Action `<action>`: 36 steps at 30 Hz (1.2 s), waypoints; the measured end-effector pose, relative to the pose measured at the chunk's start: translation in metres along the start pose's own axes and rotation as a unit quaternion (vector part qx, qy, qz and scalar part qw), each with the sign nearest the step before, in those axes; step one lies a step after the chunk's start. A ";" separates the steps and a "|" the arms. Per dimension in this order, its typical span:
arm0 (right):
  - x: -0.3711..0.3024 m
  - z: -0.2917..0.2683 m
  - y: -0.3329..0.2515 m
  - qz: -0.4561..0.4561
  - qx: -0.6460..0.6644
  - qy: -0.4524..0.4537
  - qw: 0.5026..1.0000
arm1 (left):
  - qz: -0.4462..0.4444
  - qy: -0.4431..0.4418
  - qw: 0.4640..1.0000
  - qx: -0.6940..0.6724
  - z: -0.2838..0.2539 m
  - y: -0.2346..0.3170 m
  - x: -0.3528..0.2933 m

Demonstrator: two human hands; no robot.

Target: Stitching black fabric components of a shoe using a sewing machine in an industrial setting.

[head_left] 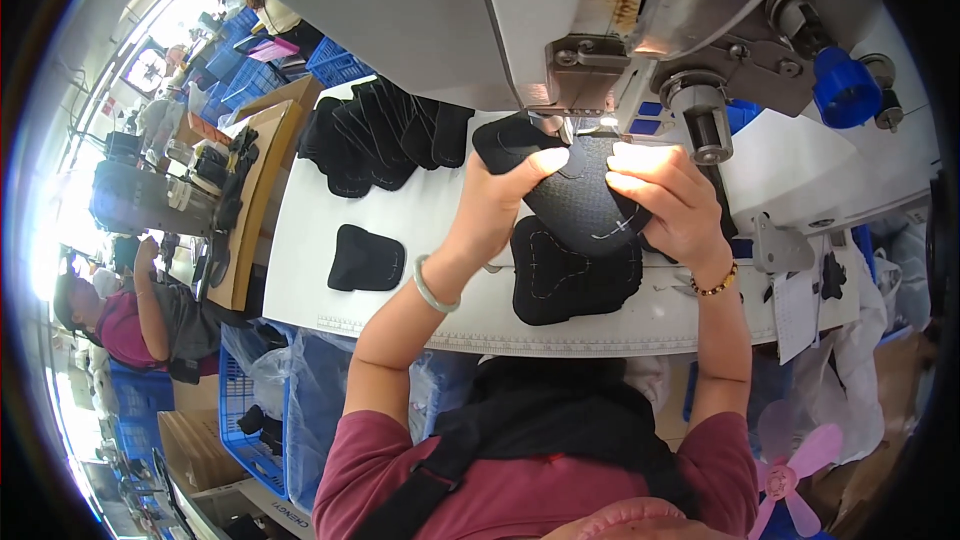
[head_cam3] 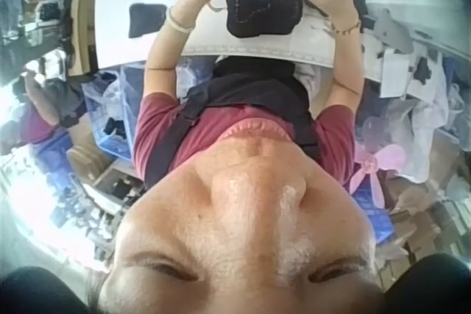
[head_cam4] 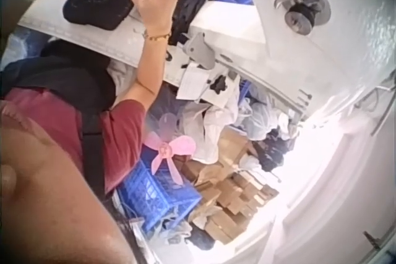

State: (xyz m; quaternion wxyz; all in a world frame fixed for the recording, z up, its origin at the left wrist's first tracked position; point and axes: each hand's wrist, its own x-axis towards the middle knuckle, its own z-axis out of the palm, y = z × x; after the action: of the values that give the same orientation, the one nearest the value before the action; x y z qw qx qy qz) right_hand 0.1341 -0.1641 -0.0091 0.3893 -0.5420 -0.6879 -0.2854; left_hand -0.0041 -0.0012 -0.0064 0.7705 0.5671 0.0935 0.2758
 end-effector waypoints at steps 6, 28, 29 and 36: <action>0.005 0.001 -0.013 -0.001 -0.048 -0.002 0.999 | -0.096 -0.054 0.993 -0.046 -0.018 0.004 0.021; -0.002 0.010 -0.014 0.025 -0.096 0.030 0.995 | 0.056 -0.019 0.992 -0.114 -0.015 -0.027 0.021; -0.002 0.009 -0.014 0.032 -0.100 0.027 0.994 | 0.082 -0.012 0.992 -0.098 -0.015 -0.030 0.020; -0.005 0.010 -0.011 0.042 -0.109 0.033 0.993 | 0.149 0.012 0.987 -0.057 -0.005 -0.029 0.018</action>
State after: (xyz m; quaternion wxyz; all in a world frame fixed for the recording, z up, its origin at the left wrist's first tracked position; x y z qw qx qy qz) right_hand 0.1213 -0.1612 -0.0184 0.3625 -0.5996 -0.6161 -0.3599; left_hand 0.0179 0.0067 -0.0321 0.7507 0.5261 0.0013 0.3996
